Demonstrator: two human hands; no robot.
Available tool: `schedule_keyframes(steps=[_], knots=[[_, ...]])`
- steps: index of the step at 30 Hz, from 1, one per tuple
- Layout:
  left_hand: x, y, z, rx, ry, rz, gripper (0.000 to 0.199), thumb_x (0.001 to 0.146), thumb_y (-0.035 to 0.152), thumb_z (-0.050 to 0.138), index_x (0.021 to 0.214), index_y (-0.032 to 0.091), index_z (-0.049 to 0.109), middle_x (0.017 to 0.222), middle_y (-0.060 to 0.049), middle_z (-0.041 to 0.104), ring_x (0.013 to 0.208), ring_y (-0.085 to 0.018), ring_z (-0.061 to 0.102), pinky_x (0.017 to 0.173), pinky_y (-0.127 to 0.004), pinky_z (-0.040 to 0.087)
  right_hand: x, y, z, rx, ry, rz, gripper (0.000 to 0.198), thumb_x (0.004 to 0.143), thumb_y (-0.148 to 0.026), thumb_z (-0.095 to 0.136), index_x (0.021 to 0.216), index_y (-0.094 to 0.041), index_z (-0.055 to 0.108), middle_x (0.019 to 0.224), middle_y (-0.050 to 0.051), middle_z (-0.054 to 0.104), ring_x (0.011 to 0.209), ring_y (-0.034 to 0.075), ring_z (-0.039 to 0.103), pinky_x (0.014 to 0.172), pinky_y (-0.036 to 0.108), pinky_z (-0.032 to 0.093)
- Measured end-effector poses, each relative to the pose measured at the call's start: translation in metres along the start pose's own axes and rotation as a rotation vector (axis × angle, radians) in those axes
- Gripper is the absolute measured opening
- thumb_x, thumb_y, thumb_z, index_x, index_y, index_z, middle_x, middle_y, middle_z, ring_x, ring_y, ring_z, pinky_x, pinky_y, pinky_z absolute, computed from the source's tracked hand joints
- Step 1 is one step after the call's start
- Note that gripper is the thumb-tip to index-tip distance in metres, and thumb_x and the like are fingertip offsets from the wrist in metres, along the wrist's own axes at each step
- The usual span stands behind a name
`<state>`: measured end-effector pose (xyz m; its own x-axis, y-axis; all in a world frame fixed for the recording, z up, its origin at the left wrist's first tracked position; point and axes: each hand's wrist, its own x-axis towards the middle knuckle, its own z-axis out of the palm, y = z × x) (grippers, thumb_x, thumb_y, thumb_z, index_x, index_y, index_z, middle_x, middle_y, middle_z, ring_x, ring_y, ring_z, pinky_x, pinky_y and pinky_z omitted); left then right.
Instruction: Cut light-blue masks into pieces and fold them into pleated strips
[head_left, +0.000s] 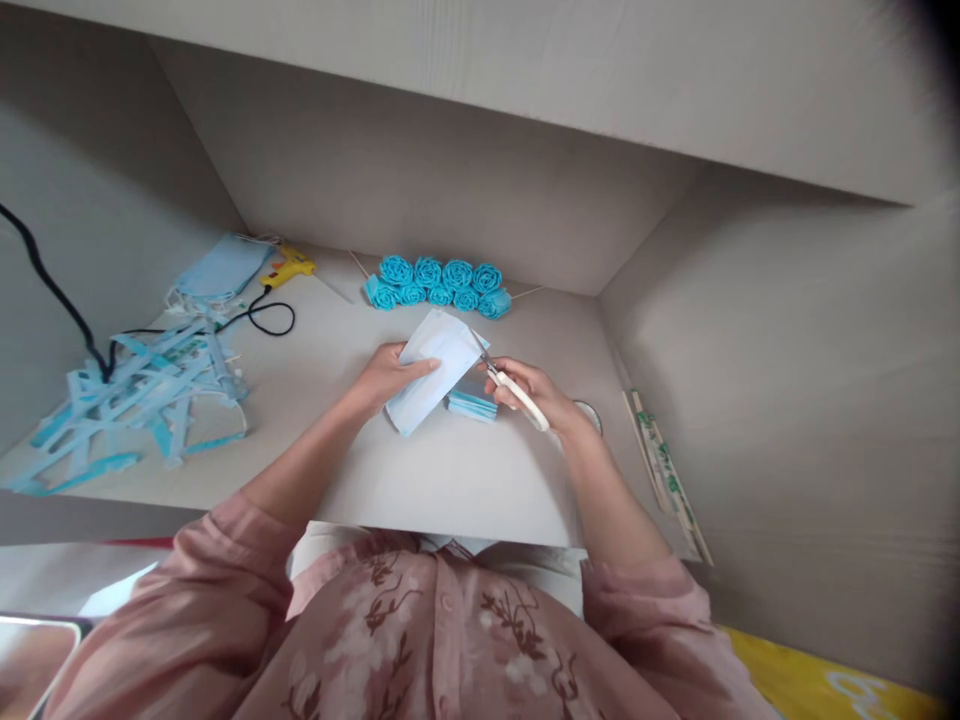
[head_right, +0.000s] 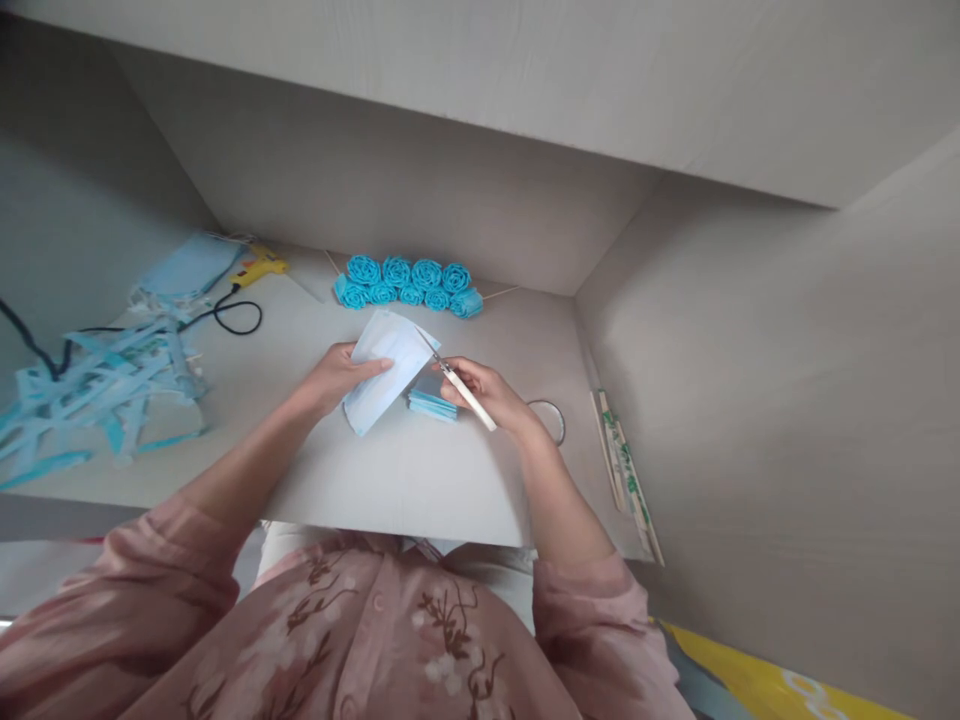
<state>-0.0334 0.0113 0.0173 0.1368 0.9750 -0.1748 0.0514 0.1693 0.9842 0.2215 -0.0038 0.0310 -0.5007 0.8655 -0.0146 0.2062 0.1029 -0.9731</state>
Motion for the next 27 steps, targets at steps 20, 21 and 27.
schedule_keyframes(steps=[20,21,27], knots=[[-0.0001,0.0020,-0.0059,0.075,-0.042,0.006,0.052,0.055,0.053,0.081,0.082,0.012,0.067,0.074,-0.003,0.067,0.064,-0.016,0.059,0.058,-0.025,0.043,-0.0006,-0.0045,-0.0005,0.172,0.020,0.073,0.041,0.072,-0.034,0.074,0.110,-0.017,0.068,0.068,-0.002,0.049,0.055,0.007,0.036,0.048,0.023,0.026],[-0.0002,0.0023,-0.0061,0.074,-0.046,0.012,0.052,0.055,0.053,0.081,0.082,0.012,0.067,0.074,-0.004,0.067,0.065,-0.016,0.060,0.058,-0.025,0.043,-0.0008,-0.0049,-0.0002,0.178,0.024,0.074,0.042,0.072,-0.034,0.074,0.109,-0.017,0.068,0.067,-0.003,0.048,0.055,0.007,0.035,0.047,0.023,0.026],[-0.0003,0.0027,-0.0074,0.051,-0.062,0.019,0.053,0.055,0.053,0.082,0.086,0.011,0.069,0.078,-0.005,0.069,0.068,-0.019,0.062,0.060,-0.027,0.045,-0.0014,-0.0070,0.0016,0.205,0.035,0.083,0.045,0.071,-0.042,0.075,0.107,-0.017,0.070,0.058,-0.005,0.041,0.053,0.008,0.035,0.046,0.023,0.026]])
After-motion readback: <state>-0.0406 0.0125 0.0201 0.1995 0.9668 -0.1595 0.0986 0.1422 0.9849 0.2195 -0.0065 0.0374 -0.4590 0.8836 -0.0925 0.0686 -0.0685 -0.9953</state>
